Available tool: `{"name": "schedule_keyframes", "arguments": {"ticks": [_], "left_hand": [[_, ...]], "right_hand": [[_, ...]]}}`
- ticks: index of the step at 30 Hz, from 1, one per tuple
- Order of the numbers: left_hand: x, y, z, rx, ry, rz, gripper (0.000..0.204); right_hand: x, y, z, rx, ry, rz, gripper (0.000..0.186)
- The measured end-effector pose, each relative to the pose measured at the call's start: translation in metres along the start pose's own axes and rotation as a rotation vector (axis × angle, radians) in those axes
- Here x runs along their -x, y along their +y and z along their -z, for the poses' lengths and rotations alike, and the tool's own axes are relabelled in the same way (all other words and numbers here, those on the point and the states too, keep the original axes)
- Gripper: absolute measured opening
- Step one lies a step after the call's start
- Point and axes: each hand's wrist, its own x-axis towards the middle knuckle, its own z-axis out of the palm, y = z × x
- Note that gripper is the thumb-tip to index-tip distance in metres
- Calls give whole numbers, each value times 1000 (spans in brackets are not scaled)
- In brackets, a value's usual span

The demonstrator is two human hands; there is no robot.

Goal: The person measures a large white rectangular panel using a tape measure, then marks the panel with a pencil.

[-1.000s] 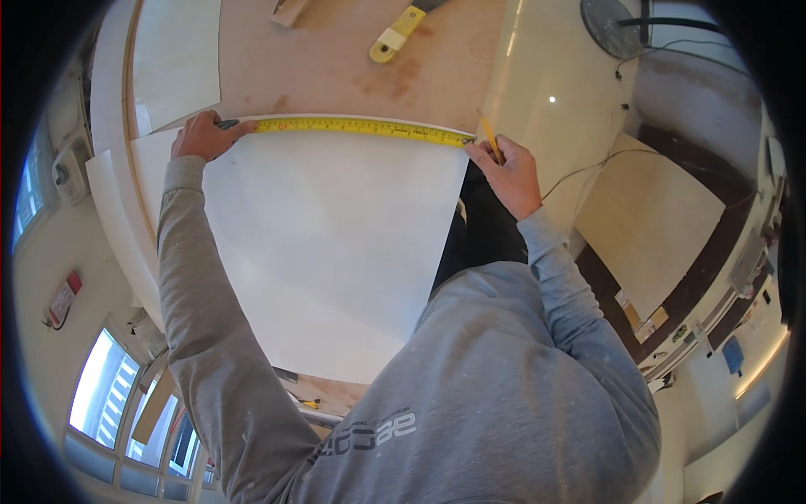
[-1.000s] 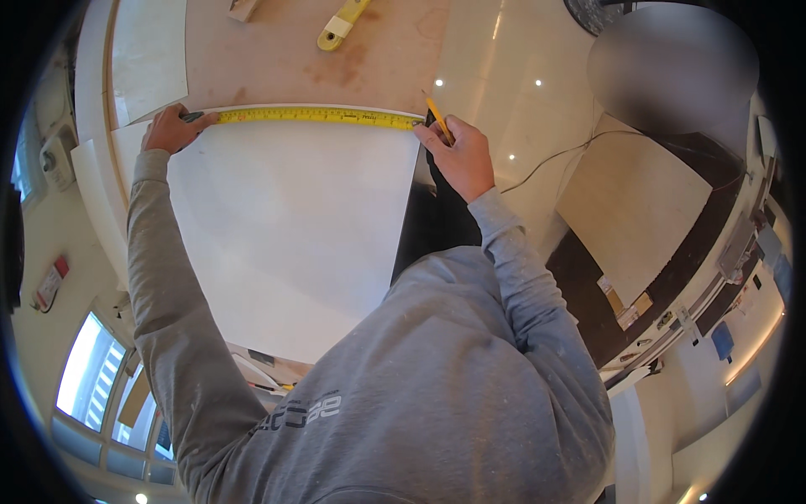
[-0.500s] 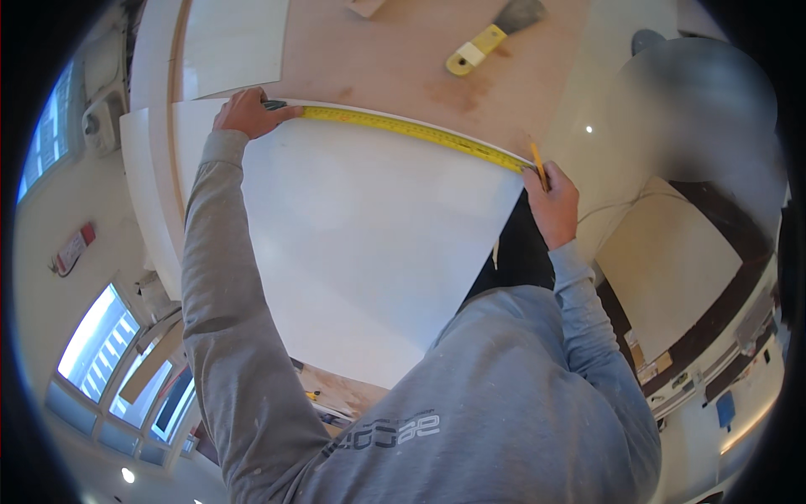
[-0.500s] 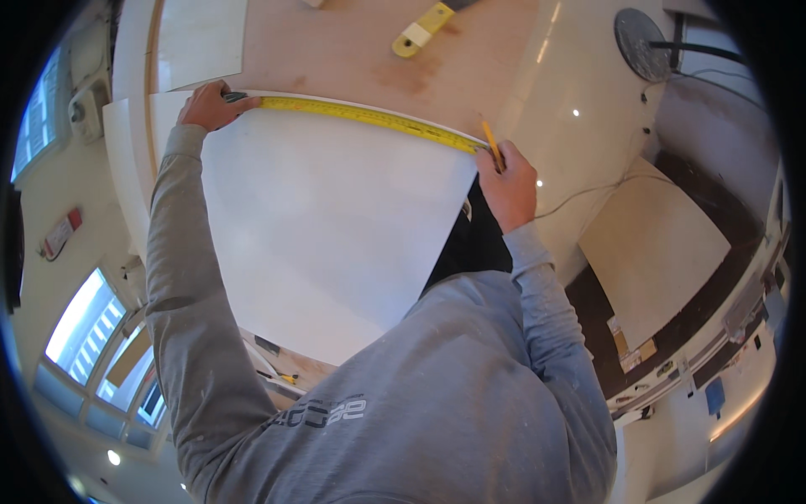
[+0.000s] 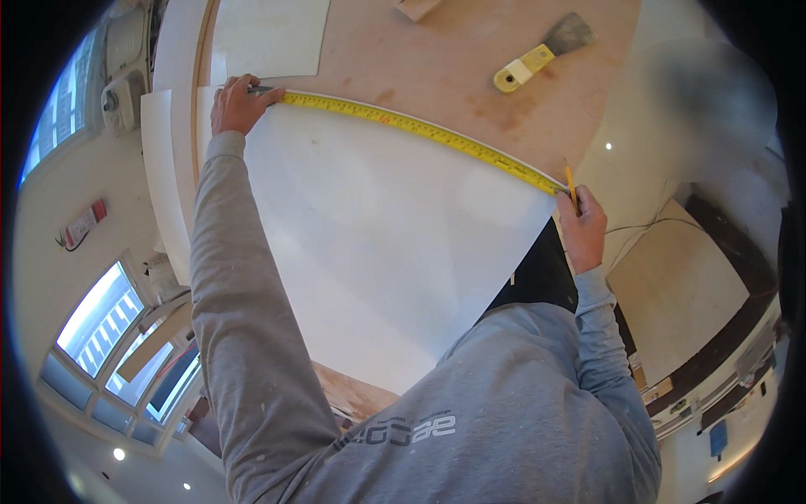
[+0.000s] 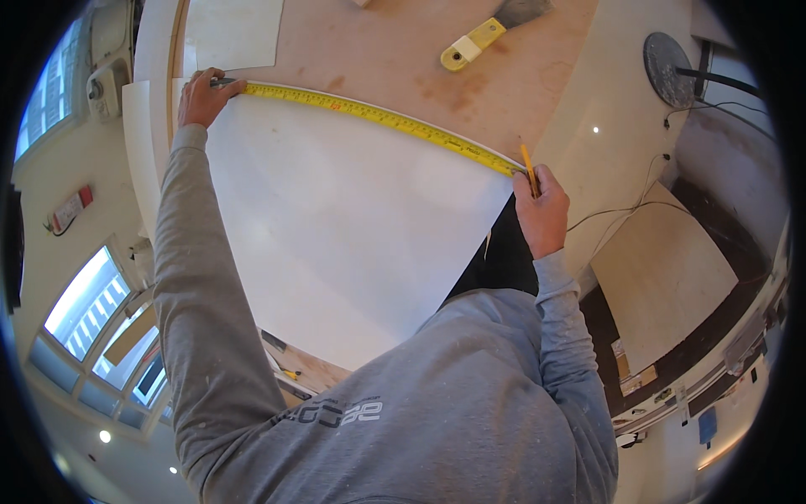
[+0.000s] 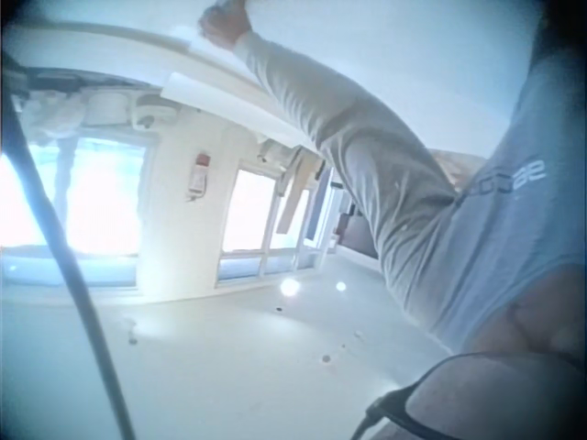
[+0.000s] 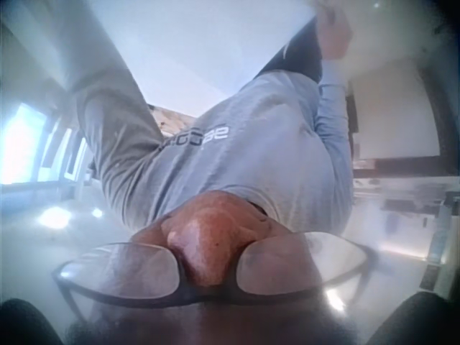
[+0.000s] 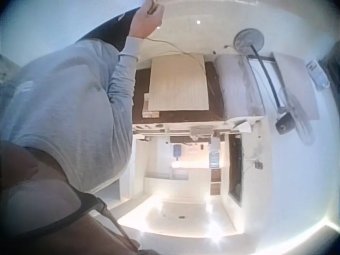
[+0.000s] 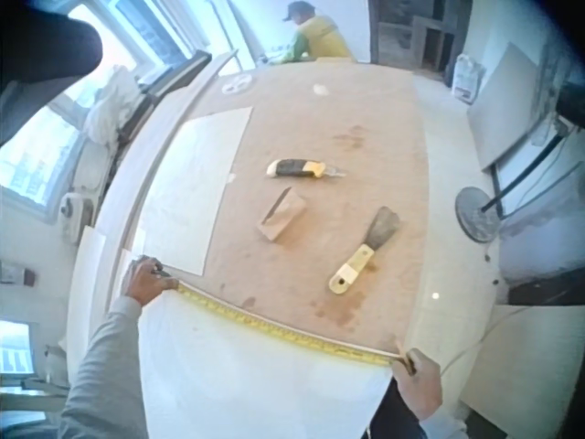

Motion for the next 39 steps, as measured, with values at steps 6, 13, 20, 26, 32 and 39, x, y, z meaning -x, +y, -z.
{"name": "schedule_keyframes", "arguments": {"ticks": [6, 13, 20, 26, 32, 39], "left_hand": [[4, -6, -30, -132, 294, -115, 68], [40, 19, -57, -79, 582, -242, 54], [147, 140, -103, 383, 474, -503, 63], [168, 190, -100, 423, 371, -498, 68], [169, 195, -100, 438, 368, -514, 70], [170, 194, -104, 454, 407, -508, 72]], "right_hand": [[-4, 18, 2, -123, -23, -33, 29], [-2, 3, 3, -27, -19, -41, 33], [4, -3, 3, -57, 10, -44, 34], [11, -4, 13, -2, -94, 23, 37], [15, 31, -12, -288, -82, -32, 28], [26, 35, -41, -482, 159, -81, 32]]}}
